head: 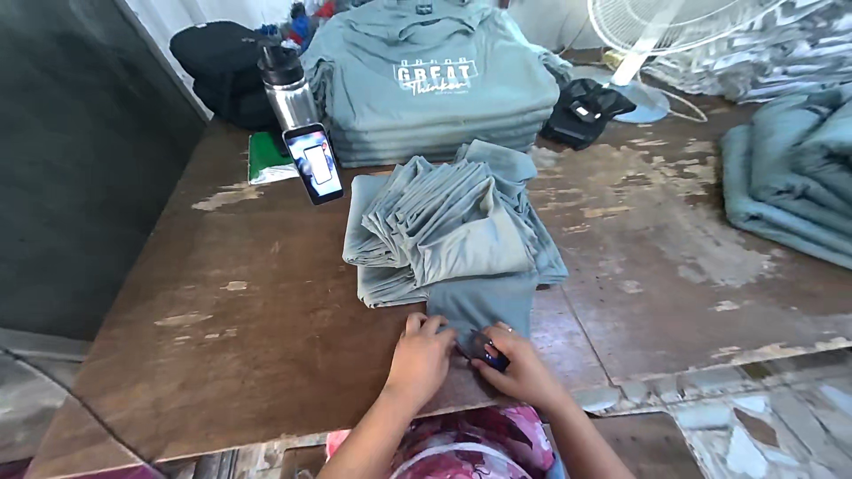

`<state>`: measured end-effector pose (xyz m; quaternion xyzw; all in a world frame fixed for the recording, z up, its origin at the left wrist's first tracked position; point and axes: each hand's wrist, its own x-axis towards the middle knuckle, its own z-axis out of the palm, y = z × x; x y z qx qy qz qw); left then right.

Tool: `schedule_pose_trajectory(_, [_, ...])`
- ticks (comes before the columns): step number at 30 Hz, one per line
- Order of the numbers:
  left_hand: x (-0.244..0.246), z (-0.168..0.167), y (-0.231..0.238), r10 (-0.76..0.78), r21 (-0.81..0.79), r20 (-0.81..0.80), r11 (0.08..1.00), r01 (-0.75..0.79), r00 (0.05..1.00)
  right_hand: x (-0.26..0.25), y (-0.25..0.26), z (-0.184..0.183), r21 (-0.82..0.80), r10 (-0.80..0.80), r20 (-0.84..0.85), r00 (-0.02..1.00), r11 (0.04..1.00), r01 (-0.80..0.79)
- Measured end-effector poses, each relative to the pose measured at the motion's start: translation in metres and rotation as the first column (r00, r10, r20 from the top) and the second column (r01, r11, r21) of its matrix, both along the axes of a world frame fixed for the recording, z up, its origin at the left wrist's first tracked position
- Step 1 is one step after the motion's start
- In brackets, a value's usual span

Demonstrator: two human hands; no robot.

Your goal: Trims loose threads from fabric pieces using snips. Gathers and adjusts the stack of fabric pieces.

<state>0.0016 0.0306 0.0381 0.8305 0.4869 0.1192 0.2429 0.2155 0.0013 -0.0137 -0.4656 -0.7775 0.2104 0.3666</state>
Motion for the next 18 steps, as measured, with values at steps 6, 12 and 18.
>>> schedule_pose_trajectory(6, [-0.008,-0.007,0.000,-0.049,0.029,0.137,0.999,0.046,0.989,0.000,0.000,0.001,-0.061,0.030,-0.030,0.999,0.998,-0.032])
schedule_pose_trajectory(12, [-0.012,-0.018,-0.023,-0.130,0.131,0.176,0.986,0.108,0.976,0.009,-0.017,0.006,-0.095,0.200,-0.037,0.979,0.975,-0.203])
schedule_pose_trajectory(18, [-0.017,-0.033,-0.029,-0.097,0.210,0.313,0.977,0.031,0.945,0.015,-0.031,0.001,-0.111,0.076,-0.113,0.991,0.990,-0.089])
